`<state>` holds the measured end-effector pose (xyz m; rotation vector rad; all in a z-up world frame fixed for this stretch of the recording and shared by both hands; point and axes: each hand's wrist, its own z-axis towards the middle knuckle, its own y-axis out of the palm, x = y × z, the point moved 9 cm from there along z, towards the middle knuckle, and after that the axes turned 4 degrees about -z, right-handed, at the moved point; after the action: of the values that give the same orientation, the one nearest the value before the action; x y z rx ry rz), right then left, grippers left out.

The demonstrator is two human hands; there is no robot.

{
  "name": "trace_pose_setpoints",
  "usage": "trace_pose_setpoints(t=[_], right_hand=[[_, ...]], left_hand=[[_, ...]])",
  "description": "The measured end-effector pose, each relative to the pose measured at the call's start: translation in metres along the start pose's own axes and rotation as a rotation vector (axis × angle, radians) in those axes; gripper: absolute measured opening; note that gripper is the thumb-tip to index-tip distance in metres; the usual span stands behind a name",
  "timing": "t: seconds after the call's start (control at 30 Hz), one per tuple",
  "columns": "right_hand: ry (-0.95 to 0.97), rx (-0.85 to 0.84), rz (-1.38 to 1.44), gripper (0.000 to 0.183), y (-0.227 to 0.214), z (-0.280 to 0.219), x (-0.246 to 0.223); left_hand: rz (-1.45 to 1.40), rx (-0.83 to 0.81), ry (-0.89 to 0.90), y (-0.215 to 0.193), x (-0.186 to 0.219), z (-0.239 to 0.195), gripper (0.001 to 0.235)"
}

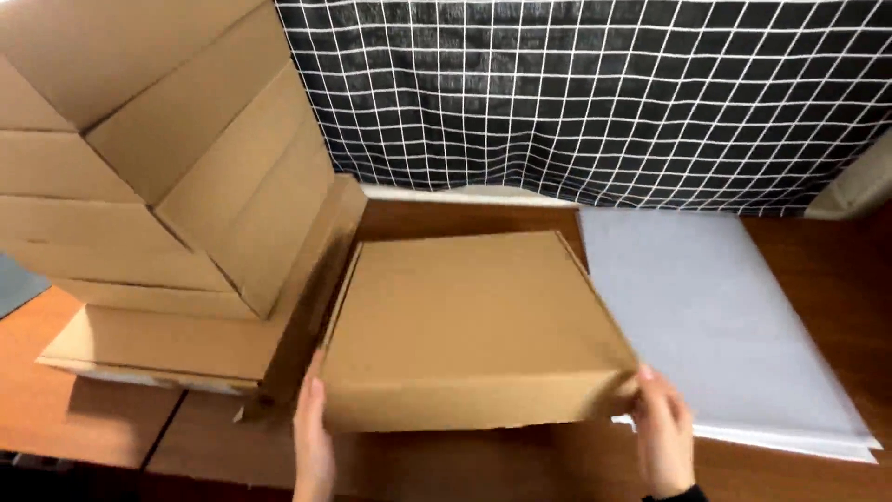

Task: The person folds light blue jeans and dark green pants on a wooden table, then hangs them on a clothing rack using hangers. The person also assembles and stacks empty cardboard boxes on the table.

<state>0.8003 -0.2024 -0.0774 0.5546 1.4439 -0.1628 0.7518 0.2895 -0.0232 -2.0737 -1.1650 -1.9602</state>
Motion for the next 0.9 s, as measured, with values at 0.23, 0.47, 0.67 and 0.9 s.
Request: trace_pose_setpoints(t=[0.23,0.47,0.67,0.9], right_hand=[[0.323,-0.017,-0.336,0.036,-0.006,-0.044,0.037],[0.330,-0.165,-0.486,0.043,-0.002,-0.040,0.041],[0.309,-0.183,-0.452,0.041,-0.016,-0.053,0.040],[0.321,-0.155,-0.424,0.041,-0.042,-0.076,0.039]], left_hand=[[0.230,0.228,-0.080,-0.073,-0.068,-0.025,0.061],[0.208,0.296,0.011,-0.102,-0.078,-0.045,0.061],[0.270,0.290,-0.002,-0.116,-0.084,-0.068,0.068],[0.266,0.268,-0.068,-0.115,-0.082,-0.087,0.072]])
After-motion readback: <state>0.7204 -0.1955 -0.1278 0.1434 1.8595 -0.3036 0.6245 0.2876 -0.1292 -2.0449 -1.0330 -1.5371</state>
